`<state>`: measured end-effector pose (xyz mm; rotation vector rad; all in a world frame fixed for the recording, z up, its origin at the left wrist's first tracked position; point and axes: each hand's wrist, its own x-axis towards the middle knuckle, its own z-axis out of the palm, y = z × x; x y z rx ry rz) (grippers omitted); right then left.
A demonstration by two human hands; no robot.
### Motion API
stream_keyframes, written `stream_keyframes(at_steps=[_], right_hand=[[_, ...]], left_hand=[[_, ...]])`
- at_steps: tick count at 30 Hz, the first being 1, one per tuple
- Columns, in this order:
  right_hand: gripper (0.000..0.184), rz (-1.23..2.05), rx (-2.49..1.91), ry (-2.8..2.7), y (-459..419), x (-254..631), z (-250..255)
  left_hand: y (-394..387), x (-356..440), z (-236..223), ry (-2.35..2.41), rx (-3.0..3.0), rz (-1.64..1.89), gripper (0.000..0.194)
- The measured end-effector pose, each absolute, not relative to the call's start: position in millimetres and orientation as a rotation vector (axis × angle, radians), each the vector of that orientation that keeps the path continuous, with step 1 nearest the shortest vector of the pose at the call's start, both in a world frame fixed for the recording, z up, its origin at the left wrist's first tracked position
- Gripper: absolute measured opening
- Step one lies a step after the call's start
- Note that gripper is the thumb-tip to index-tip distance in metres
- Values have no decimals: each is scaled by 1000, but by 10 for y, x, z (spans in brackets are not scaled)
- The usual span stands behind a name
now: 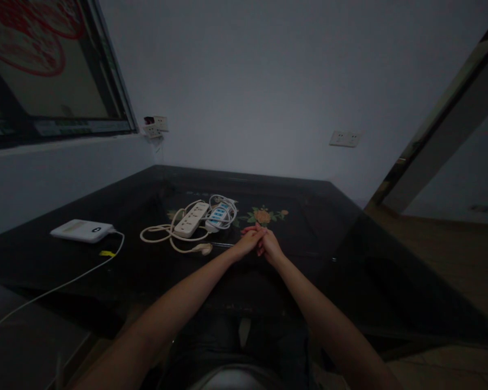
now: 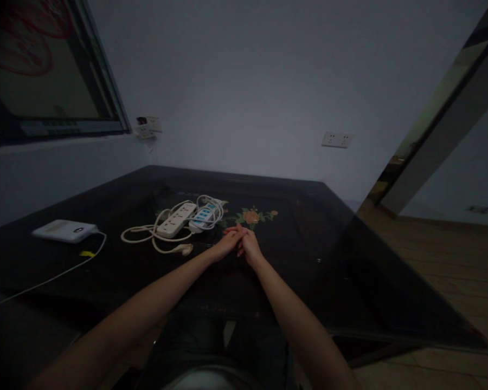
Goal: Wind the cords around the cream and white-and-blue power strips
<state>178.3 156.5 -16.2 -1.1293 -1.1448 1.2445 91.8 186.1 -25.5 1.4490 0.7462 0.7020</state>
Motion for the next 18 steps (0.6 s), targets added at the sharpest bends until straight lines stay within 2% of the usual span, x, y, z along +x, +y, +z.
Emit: stream_keyframes(at_steps=[18], right_hand=[[48, 1265, -1104, -1106, 1559, 1780, -155]], left_hand=[[1893, 929, -295, 772, 1474, 706, 59]])
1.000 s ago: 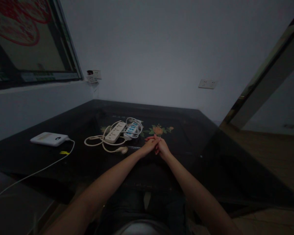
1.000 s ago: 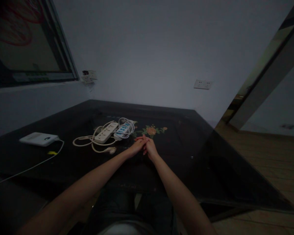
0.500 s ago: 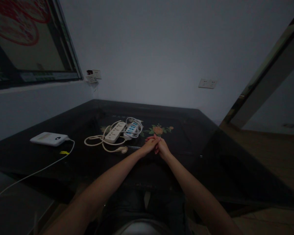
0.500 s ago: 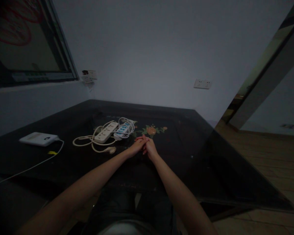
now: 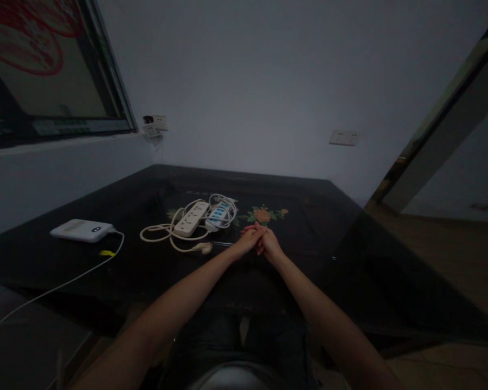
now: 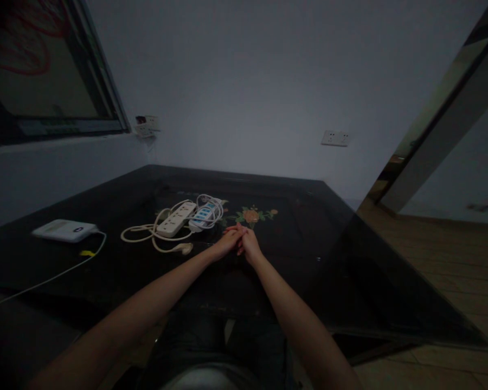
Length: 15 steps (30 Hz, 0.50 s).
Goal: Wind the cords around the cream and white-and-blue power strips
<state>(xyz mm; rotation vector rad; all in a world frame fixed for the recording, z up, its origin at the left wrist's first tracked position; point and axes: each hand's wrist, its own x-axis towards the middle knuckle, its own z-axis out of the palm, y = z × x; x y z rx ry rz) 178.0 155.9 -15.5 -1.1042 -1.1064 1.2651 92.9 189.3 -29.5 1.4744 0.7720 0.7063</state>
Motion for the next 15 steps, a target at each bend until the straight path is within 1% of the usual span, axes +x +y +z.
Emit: stream_keyframes(at_steps=[15], right_hand=[[48, 1244, -1112, -1107, 1579, 1782, -181]], left_hand=[[1860, 917, -254, 738, 1464, 708, 59]])
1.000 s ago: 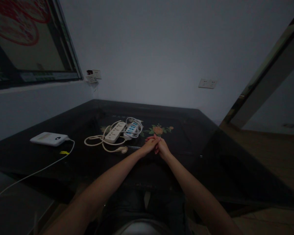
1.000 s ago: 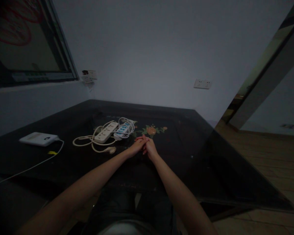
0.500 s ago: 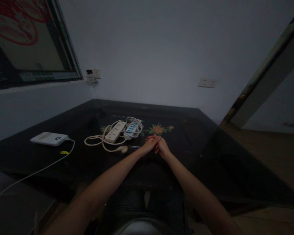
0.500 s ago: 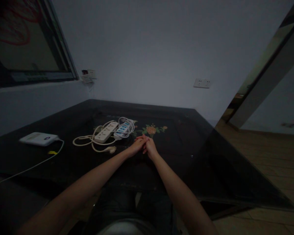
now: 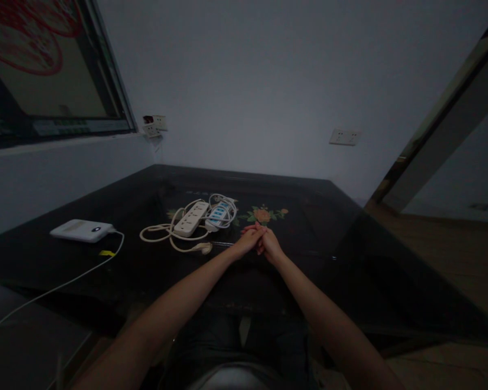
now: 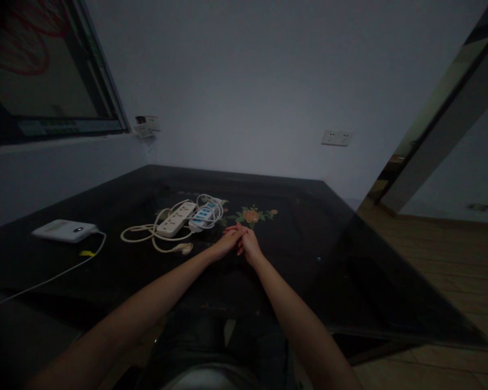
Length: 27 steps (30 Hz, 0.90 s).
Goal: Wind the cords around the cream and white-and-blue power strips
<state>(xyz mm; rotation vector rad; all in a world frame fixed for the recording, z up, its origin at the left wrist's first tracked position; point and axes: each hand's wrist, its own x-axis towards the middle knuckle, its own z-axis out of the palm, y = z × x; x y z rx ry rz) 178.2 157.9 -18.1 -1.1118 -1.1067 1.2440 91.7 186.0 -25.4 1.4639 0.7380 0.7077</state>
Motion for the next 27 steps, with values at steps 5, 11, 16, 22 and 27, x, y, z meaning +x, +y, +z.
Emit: stream_keyframes(at_steps=[5, 11, 16, 22, 27], right_hand=[[49, 1241, -1112, -1113, 1559, 1783, -163], [48, 1240, -1117, -1120, 1564, 1784, -177], [48, 1249, -1122, -1119, 1569, 1784, -182], [49, 1251, -1119, -1120, 1575, 1786, -185], [53, 1247, -1119, -1133, 1576, 1789, -187]], left_hand=[[1837, 908, -233, 730, 1458, 712, 60], [1826, 916, -226, 751, 1454, 719, 59], [1813, 917, -211, 767, 1459, 723, 59], [1801, 915, -195, 793, 1469, 719, 59], [1809, 915, -202, 806, 1472, 710, 58]])
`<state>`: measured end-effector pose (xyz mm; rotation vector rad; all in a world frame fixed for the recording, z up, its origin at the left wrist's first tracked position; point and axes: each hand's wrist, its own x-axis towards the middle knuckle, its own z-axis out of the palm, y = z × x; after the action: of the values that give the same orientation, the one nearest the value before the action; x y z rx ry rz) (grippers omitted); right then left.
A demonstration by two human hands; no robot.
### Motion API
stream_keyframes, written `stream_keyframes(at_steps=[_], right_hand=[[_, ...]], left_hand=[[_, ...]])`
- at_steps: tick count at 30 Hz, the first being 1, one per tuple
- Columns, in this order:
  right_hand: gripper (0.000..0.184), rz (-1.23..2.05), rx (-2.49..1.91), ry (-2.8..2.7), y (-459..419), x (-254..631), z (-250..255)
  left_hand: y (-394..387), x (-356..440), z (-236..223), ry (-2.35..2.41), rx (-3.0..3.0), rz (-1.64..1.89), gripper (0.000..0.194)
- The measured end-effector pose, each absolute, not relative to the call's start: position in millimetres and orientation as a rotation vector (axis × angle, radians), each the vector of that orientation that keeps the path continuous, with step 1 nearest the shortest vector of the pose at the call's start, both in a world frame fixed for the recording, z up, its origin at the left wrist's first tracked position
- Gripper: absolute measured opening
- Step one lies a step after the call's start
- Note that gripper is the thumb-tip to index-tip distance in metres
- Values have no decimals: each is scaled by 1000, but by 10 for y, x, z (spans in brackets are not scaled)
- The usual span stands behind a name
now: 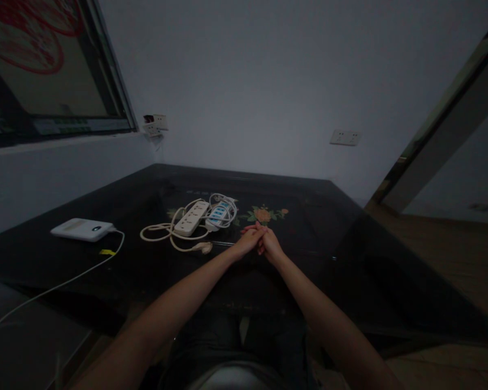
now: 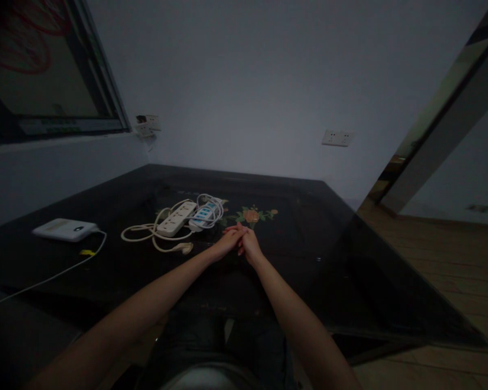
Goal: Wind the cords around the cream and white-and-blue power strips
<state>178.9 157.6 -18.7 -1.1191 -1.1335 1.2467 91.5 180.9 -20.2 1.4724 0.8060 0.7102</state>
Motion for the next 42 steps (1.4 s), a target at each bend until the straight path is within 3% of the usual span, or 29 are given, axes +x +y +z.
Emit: stream_keyframes(at_steps=[42], right_hand=[[52, 1324, -1078, -980, 1477, 1731, -145]], left_hand=[[1662, 913, -85, 867, 1453, 719, 58]])
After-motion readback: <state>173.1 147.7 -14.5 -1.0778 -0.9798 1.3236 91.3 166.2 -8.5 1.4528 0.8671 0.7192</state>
